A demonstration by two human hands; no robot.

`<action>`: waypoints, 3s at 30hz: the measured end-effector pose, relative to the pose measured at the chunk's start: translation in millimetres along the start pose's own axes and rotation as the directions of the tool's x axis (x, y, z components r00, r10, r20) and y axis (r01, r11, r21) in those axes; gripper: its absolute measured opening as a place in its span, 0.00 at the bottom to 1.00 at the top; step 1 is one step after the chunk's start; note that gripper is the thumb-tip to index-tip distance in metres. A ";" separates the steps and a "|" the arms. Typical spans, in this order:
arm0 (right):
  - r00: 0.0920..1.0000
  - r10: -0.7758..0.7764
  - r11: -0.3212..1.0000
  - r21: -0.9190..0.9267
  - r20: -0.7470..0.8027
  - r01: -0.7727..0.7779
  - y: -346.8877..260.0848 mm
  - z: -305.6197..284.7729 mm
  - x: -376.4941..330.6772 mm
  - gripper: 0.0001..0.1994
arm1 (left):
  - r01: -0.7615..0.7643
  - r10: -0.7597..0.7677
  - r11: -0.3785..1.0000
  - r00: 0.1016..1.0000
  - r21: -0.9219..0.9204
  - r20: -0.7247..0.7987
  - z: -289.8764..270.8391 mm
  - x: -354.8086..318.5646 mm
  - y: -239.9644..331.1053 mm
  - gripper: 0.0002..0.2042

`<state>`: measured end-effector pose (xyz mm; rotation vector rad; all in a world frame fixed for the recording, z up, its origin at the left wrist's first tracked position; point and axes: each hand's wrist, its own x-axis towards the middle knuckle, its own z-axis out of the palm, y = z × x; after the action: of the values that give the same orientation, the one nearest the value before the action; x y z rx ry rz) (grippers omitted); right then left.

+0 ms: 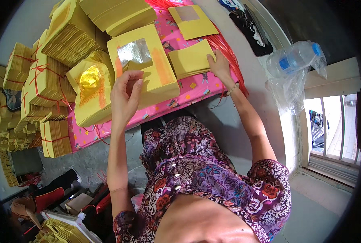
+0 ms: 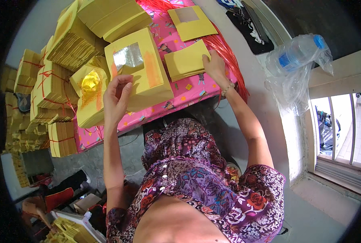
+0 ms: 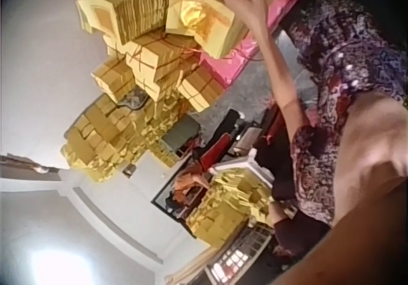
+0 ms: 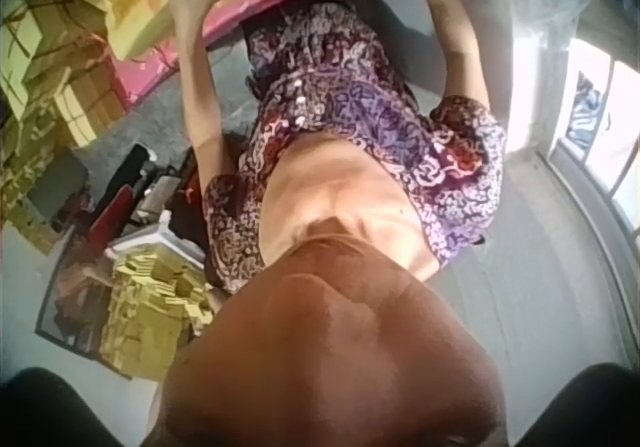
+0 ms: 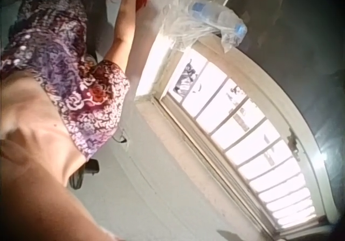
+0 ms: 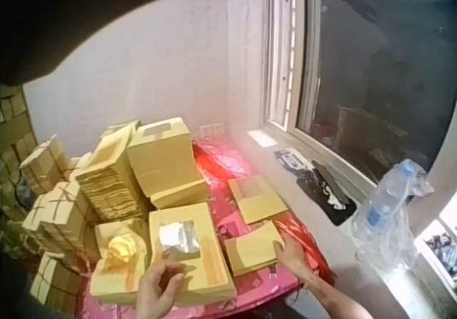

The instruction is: Folding yellow joss paper sheets and organizing them into stacks.

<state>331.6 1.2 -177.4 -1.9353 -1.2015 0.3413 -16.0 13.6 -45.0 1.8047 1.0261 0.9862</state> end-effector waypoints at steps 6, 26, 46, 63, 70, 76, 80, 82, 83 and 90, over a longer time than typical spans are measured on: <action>0.980 -0.196 0.856 -0.492 -0.032 0.155 -36.7 -10.5 -14.1 0.16 | -0.007 0.007 1.000 1.000 0.001 0.002 -3.0 0.1 -3.7 0.08; 0.706 -0.561 0.779 -0.011 0.432 0.626 -189.1 -62.3 -63.6 0.26 | -0.135 0.112 0.811 0.991 0.570 0.075 -50.1 -25.1 29.1 0.27; 0.692 -0.606 0.736 -0.053 0.393 0.675 -200.1 -56.2 -73.7 0.21 | -0.083 0.060 0.878 0.996 0.472 0.063 -54.7 -29.5 21.4 0.20; 0.498 -0.748 0.614 0.174 0.439 0.770 -202.7 -35.0 -54.0 0.07 | -0.098 0.027 0.903 0.985 0.418 0.172 -65.3 -15.4 14.7 0.07; 0.485 -0.727 0.661 0.304 0.485 0.686 -204.0 -32.9 -45.8 0.05 | 0.073 -0.105 0.973 0.985 0.221 0.136 -64.7 -13.6 12.2 0.05; 0.483 -0.722 0.679 0.373 0.495 0.633 -203.7 -29.7 -41.6 0.04 | 0.050 -0.087 0.959 0.989 0.279 0.121 -65.1 -11.8 11.9 0.05; 0.466 -0.739 0.659 0.374 0.487 0.653 -204.5 -28.8 -39.2 0.04 | 0.029 -0.067 0.951 0.991 0.309 0.113 -65.2 -11.3 14.1 0.08; 0.471 -0.734 0.667 0.383 0.489 0.639 -204.3 -28.5 -38.3 0.04 | 0.053 -0.082 0.958 0.992 0.283 0.091 -63.5 -11.6 13.9 0.05; 0.476 -0.730 0.673 0.393 0.491 0.627 -204.3 -28.5 -38.0 0.05 | 0.054 -0.083 0.958 0.992 0.282 0.092 -62.9 -11.6 14.7 0.05; 0.487 -0.710 0.698 0.412 0.510 0.586 -204.6 -27.8 -35.1 0.08 | 0.027 -0.057 0.940 0.995 0.339 0.079 -63.1 -11.4 16.4 0.06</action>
<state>203.1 1.8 -12.0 -1.0438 -2.1758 0.6996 -72.3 14.7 -10.1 2.0733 1.2311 0.7282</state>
